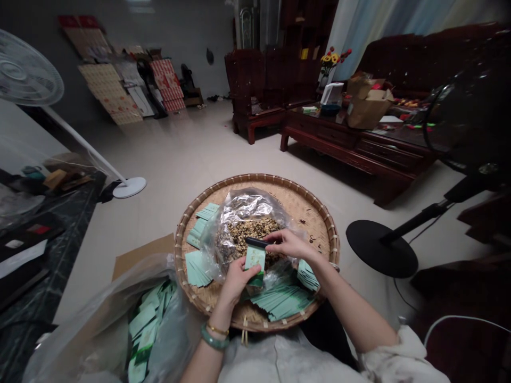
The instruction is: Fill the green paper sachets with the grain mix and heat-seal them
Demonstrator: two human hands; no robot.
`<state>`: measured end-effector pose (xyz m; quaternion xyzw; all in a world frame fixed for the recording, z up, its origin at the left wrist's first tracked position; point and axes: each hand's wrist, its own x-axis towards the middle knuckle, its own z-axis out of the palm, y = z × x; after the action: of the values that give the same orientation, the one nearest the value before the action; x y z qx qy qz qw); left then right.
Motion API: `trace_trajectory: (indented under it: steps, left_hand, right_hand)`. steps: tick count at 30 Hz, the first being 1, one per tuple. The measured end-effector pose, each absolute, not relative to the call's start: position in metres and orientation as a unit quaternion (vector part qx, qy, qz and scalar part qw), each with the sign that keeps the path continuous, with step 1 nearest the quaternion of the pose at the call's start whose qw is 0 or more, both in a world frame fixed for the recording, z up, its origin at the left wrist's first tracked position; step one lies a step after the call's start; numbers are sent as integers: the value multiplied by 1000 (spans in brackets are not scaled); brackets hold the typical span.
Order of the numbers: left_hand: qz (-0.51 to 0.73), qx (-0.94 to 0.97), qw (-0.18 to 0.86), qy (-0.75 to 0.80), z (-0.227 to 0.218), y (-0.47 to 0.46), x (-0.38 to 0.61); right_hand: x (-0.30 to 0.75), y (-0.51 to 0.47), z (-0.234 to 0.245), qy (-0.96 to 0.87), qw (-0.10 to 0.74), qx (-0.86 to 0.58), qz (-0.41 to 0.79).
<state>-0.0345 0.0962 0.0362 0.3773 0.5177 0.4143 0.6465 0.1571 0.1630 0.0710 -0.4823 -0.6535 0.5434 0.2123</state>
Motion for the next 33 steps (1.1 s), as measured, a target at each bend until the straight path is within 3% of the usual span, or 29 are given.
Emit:
trace_trajectory:
  steps: [20,33]
  left_hand:
    - [515,292,655,470,46,118,-29]
    - [528,289,642,475,45,114,-28]
  right_hand:
    - [152,155,64,-676,239,-457,526]
    - [149,152,61,-665,211,-451,557]
